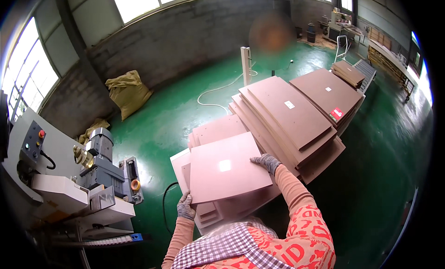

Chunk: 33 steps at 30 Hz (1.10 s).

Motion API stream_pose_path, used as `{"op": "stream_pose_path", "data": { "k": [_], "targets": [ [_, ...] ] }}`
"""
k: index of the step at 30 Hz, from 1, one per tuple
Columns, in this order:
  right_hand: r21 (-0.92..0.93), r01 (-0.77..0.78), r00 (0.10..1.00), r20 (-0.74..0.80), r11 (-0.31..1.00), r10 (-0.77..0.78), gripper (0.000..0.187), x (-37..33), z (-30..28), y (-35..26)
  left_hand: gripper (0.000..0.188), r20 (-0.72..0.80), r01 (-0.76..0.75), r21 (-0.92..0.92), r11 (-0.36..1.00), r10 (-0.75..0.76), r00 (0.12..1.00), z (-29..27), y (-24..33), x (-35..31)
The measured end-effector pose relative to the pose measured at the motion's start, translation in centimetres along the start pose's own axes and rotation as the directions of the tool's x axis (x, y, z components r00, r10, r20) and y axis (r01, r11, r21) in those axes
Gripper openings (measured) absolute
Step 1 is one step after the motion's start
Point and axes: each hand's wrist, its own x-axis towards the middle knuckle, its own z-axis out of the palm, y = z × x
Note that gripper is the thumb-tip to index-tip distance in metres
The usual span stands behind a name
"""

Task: The person repeatedly picks up wood panels from a stack and feeds them one at a time into an edge-banding machine, then places several panels on a cart.

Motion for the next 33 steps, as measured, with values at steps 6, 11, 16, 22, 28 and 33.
{"op": "stream_pose_path", "data": {
  "k": [6, 11, 16, 22, 28, 33],
  "targets": [
    [-0.865, -0.202, 0.952, -0.285, 0.460, -0.117, 0.071, 3.8, 0.4, -5.1, 0.050, 0.085, 0.045, 0.340, 0.939, -0.078, 0.993, 3.2, -3.1, 3.9],
    [-0.949, -0.125, 0.869, -0.246, 0.290, -0.430, 0.079, 3.7, 3.6, 1.4, 0.054, 0.061, 0.127, 0.435, 0.891, -0.170, 0.984, -0.1, -5.3, 2.9],
    [-0.958, -0.032, 0.784, -0.202, 0.286, -0.587, 0.076, 4.3, 5.7, 4.3, 0.046, 0.067, 0.273, 0.240, 0.932, -0.296, 0.953, -6.2, -5.3, -5.1],
    [-0.959, 0.161, 0.756, -0.032, 0.233, -0.653, 0.070, 1.4, 12.2, 2.7, 0.047, -0.073, 0.294, 0.084, 0.952, -0.288, 0.955, -16.4, -5.0, -8.0],
    [-0.960, 0.271, 0.805, 0.183, 0.076, -0.564, 0.065, 2.8, 21.0, 2.3, 0.039, -0.266, -0.012, -0.224, 0.975, -0.049, 0.963, -21.8, -5.4, -12.5],
    [-0.965, 0.259, 0.856, 0.212, 0.036, -0.471, 0.066, 2.8, 24.2, 3.0, 0.039, -0.423, -0.245, -0.351, 0.904, 0.080, 0.902, -29.3, -7.6, -14.2]
  ]
}}
